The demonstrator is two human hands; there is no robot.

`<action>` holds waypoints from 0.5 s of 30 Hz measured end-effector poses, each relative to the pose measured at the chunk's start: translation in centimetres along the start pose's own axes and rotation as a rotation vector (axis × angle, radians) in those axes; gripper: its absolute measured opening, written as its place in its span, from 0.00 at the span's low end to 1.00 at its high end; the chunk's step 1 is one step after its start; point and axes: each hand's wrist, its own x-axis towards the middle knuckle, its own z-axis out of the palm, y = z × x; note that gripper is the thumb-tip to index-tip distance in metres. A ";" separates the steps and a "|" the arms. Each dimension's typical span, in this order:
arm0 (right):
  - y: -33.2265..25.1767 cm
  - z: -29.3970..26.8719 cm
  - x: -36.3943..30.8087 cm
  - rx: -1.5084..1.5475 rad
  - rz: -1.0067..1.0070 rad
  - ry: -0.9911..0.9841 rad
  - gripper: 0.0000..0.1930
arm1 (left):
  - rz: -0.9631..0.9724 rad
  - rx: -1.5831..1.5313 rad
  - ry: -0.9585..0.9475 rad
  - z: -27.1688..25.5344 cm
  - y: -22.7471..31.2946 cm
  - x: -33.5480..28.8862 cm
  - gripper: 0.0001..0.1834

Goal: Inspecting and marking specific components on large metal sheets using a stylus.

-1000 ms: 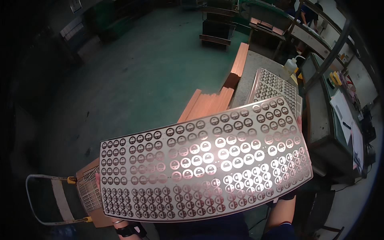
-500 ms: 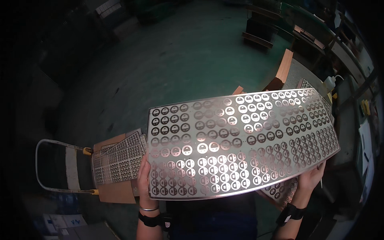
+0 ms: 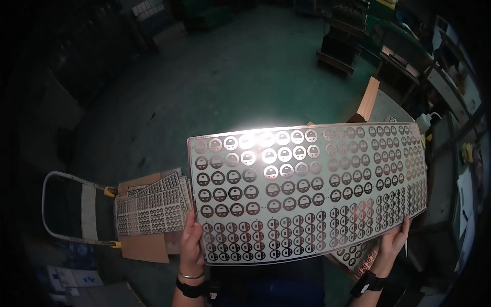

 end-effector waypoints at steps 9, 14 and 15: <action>0.8 1.7 -1.3 -0.047 0.047 -0.216 0.21 | 0.040 -0.054 0.066 -1.3 -0.5 0.0 0.25; 1.4 3.0 -1.7 -0.075 0.066 -0.265 0.23 | 0.075 -0.104 0.085 -2.4 -0.6 0.0 0.24; 1.4 3.3 -1.8 -0.082 0.064 -0.306 0.24 | 0.087 -0.094 0.100 -2.4 -0.6 0.1 0.24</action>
